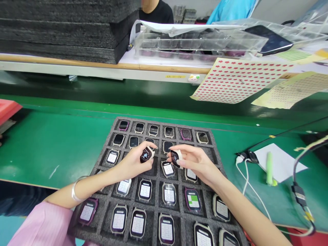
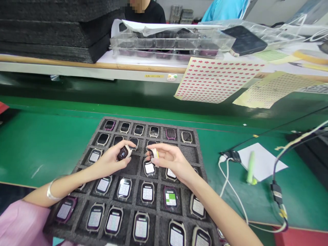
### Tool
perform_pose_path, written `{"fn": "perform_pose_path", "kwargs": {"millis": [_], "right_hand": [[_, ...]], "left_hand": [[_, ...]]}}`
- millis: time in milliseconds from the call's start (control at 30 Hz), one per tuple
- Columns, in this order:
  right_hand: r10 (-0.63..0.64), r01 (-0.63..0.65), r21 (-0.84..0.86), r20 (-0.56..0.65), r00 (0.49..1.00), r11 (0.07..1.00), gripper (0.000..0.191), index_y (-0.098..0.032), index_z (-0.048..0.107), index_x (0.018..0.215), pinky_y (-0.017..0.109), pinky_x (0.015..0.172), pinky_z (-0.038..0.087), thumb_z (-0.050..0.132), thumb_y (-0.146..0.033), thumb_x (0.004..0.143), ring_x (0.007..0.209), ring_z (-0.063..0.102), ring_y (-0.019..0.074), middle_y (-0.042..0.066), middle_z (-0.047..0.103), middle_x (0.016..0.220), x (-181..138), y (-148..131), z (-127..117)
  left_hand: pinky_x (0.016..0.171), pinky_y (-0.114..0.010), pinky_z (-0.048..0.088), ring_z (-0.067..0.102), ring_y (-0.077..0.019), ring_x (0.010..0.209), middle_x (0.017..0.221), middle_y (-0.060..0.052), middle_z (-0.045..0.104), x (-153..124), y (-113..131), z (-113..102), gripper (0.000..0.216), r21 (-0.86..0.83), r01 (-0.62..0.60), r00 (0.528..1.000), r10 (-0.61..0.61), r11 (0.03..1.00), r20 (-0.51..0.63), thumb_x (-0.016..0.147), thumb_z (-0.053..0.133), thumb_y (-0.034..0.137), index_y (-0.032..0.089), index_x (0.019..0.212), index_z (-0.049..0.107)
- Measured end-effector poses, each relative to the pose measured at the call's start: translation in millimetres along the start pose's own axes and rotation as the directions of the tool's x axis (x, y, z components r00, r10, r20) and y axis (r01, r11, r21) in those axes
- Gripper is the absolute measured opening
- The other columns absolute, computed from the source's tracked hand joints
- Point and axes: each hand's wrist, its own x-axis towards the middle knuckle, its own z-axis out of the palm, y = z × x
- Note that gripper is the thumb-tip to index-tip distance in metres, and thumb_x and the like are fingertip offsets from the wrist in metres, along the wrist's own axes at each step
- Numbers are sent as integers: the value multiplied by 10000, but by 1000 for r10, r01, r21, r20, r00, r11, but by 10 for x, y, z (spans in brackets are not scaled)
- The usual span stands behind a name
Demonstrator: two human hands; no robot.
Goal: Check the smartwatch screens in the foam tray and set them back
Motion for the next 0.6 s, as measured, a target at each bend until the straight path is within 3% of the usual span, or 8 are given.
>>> {"fn": "perform_pose_path", "kwargs": {"millis": [167,300,433,600], "right_hand": [[30,-33,105,32,999,994,320,-203,609,1175,384,937,458,653,-222,859,1031,639,237,94,680,1091,45,18,8],[67,-75,238,41,997,968,325,-190,558,1229,443,966,450,574,-237,908,1108,599,263,122,629,1192,67,10,8],[65,-74,227,45,997,971,549,-199,487,1303,472,992,433,696,-185,795,1128,586,288,131,580,1254,57,2,10],[43,-43,103,3,999,994,684,-224,452,1321,474,1014,427,755,-135,714,1085,620,269,109,592,1222,46,40,31]], "left_hand": [[589,-249,428,486,-124,663,852,3,503,33,-52,18,459,-233,92,996,-87,968,33,798,622,250,211,1220,446],[638,-298,497,578,-186,809,921,-47,572,71,-24,26,547,-526,219,976,-180,822,126,728,691,231,176,1215,448],[788,-384,511,604,-238,953,985,-93,631,76,4,11,516,-679,258,966,-204,688,160,713,672,158,159,1192,478],[830,-417,507,618,-241,953,988,-91,652,73,-27,2,540,-694,244,969,-187,677,159,684,638,65,166,1192,487]]}}
